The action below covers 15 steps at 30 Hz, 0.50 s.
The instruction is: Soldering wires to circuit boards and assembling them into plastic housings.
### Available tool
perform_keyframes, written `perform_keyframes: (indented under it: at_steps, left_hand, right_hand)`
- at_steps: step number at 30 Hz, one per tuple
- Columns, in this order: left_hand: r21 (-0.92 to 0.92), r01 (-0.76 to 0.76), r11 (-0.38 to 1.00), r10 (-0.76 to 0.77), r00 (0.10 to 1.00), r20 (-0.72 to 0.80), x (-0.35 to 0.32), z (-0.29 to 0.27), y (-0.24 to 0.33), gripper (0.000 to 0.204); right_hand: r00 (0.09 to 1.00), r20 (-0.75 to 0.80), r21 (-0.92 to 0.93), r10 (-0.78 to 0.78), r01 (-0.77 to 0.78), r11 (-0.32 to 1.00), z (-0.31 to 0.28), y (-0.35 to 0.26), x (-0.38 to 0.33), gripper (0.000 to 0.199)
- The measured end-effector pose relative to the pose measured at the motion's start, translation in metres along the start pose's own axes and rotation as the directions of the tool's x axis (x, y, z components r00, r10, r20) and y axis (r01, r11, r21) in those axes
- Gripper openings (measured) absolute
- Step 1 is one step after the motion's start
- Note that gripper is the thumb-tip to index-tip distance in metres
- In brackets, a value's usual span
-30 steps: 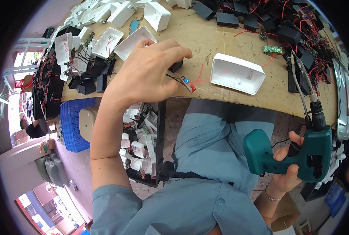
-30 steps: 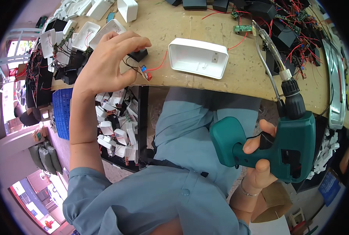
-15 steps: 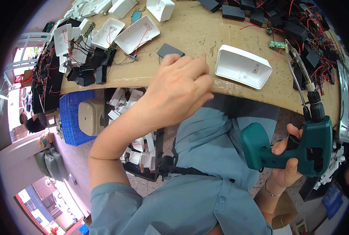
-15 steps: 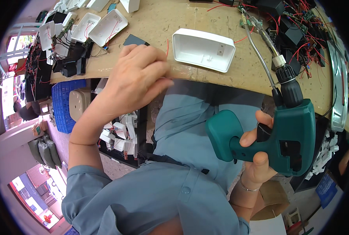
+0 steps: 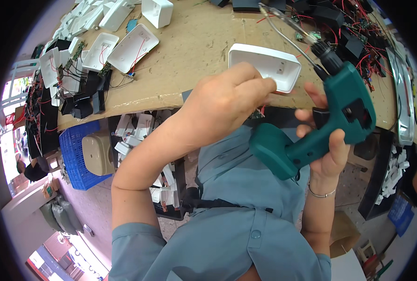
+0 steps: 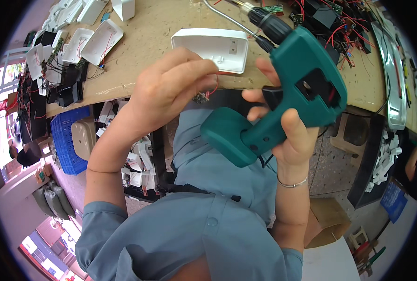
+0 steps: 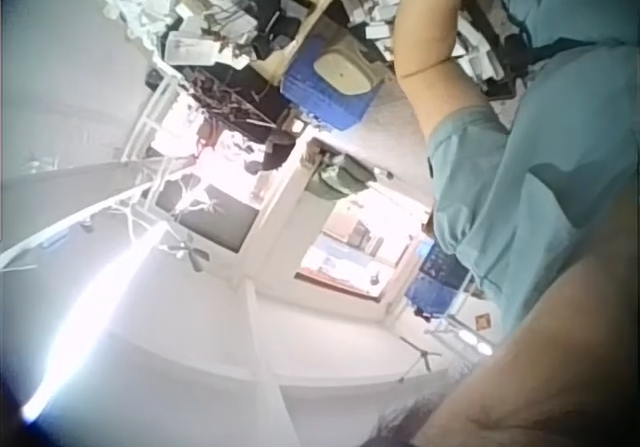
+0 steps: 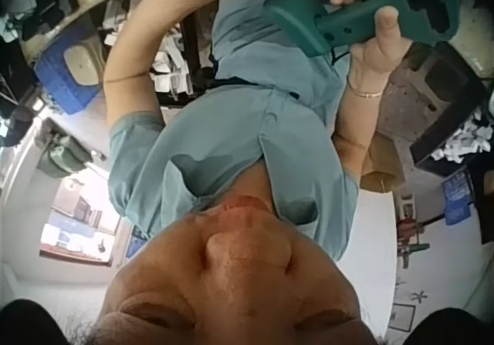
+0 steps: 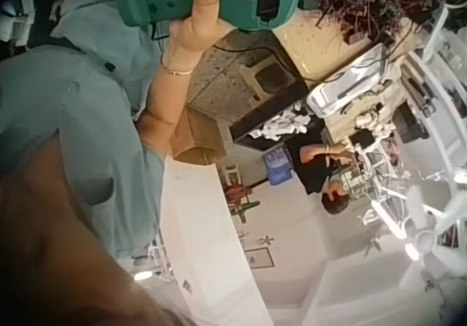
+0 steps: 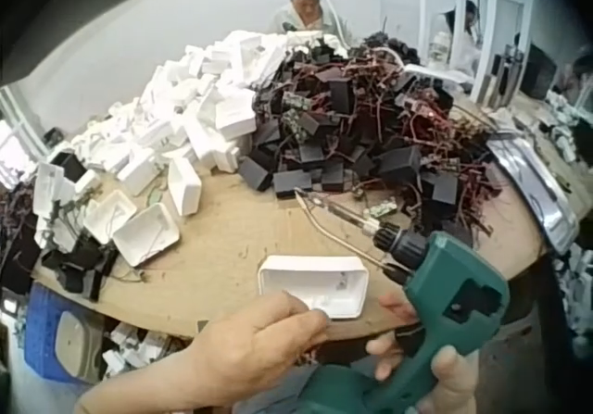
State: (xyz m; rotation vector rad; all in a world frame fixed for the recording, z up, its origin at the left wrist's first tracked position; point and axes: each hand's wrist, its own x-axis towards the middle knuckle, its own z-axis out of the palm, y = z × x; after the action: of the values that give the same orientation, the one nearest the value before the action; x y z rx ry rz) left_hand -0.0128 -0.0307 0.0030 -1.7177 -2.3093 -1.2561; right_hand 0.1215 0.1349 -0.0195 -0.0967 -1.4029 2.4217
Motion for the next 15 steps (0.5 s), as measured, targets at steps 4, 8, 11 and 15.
perform_keyframes:
  at_steps: [4, 8, 11, 15]
  left_hand:
    - [0.219, -0.141, 0.966, 0.154, 0.987, -0.046, 0.003, 0.005, -0.007, 0.022]
    - [0.320, -0.195, 0.927, 0.247, 0.960, -0.130, 0.006, 0.007, -0.014, 0.017]
    - [0.413, -0.161, 0.896, 0.225, 0.968, -0.112, 0.009, 0.002, -0.010, 0.018]
    - [0.438, -0.101, 0.893, 0.200, 0.962, -0.187, 0.016, -0.001, -0.004, 0.014]
  right_hand:
    - [0.999, 0.021, 0.004, 0.028, -0.029, 1.000, -0.003, 0.003, 0.008, 0.068]
    - [0.999, 0.009, -0.006, 0.036, -0.036, 0.999, -0.002, 0.004, 0.010, 0.066]
    - [0.999, -0.007, -0.029, 0.046, -0.047, 0.998, 0.001, 0.003, 0.011, 0.067]
    - [0.998, -0.030, -0.031, 0.048, -0.049, 0.998, 0.007, 0.004, 0.014, 0.066]
